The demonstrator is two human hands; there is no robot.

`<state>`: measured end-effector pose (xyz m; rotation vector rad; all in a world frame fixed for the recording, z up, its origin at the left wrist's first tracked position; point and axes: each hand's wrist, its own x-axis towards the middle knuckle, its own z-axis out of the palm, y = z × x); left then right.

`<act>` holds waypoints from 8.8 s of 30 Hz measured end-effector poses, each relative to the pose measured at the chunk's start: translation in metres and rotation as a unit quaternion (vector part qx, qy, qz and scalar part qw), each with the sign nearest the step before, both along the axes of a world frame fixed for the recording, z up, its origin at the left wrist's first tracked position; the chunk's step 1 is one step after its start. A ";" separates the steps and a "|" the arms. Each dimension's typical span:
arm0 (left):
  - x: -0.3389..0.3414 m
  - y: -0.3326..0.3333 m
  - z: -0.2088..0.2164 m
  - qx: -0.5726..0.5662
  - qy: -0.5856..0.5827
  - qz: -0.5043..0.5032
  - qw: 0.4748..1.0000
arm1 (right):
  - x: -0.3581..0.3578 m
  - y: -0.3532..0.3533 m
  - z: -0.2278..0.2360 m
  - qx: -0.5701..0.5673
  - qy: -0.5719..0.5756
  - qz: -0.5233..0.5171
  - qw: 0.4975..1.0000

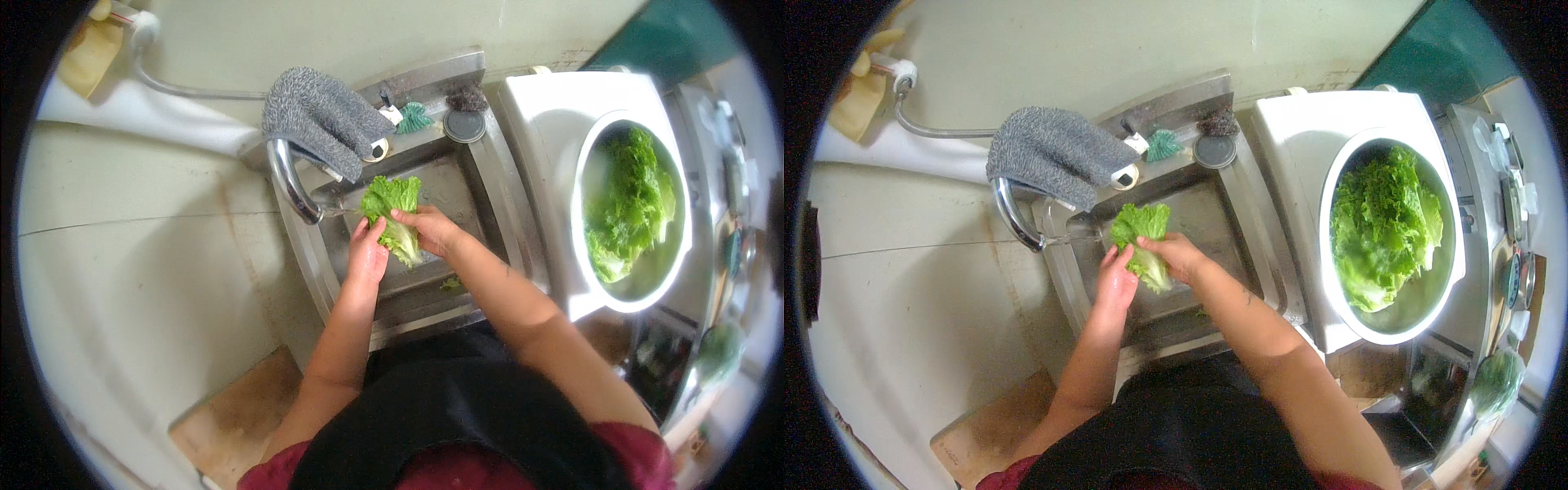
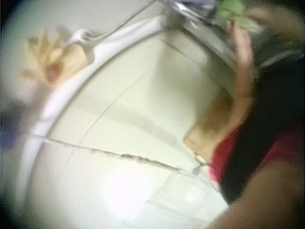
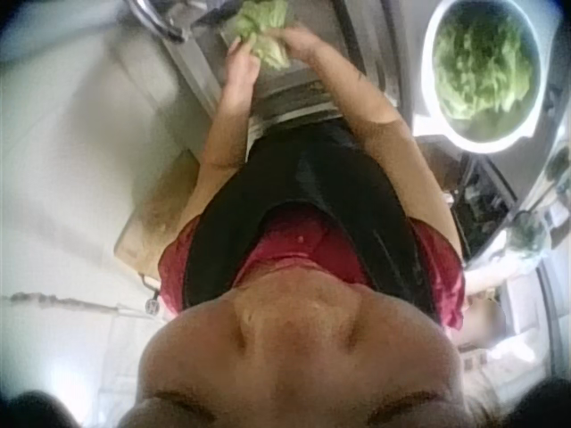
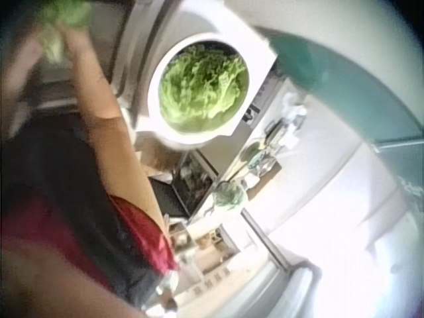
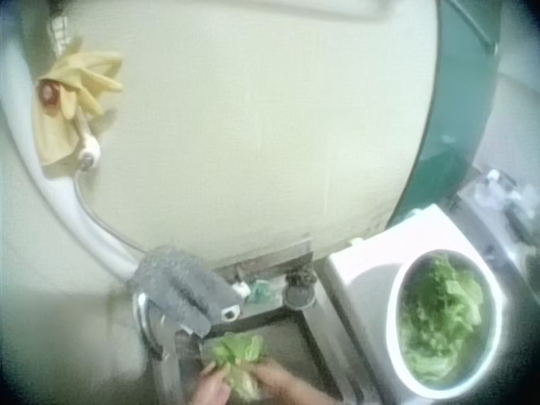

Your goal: The person seals a plastic bag containing food items with a stapler and attaches a printed receipt. They then walk to a sink and wash multiple lettuce leaves under running water, placing the cleaned leaves into a metal bowl.

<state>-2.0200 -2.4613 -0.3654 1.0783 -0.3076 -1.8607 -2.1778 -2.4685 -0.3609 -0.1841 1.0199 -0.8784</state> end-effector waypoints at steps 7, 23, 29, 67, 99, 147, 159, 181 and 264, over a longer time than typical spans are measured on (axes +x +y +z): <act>0.014 0.005 -0.014 0.018 -0.079 0.048 0.996 | 0.012 0.009 -0.003 0.007 -0.071 -0.150 0.986; 0.042 0.055 -0.018 0.031 -0.195 -0.003 0.980 | -0.044 0.024 0.029 -0.306 0.598 0.032 0.740; 0.041 0.059 -0.011 -0.022 -0.236 -0.080 0.968 | -0.061 0.077 -0.041 -0.306 0.625 0.437 0.570; -0.013 -0.002 0.049 -0.368 -0.402 -0.346 0.763 | -0.244 0.251 0.185 -0.254 0.811 -0.074 0.523; -0.431 0.478 0.204 -0.679 -0.077 -0.708 0.178 | 0.018 1.036 -0.110 0.646 0.436 -0.570 0.260; -0.323 0.289 -0.118 -0.272 -0.494 -0.812 0.150 | -0.169 0.868 -0.509 0.493 0.387 -0.352 0.695; -0.296 0.261 -0.173 -0.138 -0.651 -0.729 0.161 | -0.227 0.889 -0.715 0.556 0.344 -0.197 0.731; -0.418 0.427 -0.038 -0.281 -0.361 -0.831 0.317 | -0.040 1.059 -0.236 0.664 0.437 -0.469 0.385; -1.186 0.661 0.258 -0.827 0.250 -0.441 0.242 | -0.999 1.009 0.228 0.162 0.302 -0.662 0.667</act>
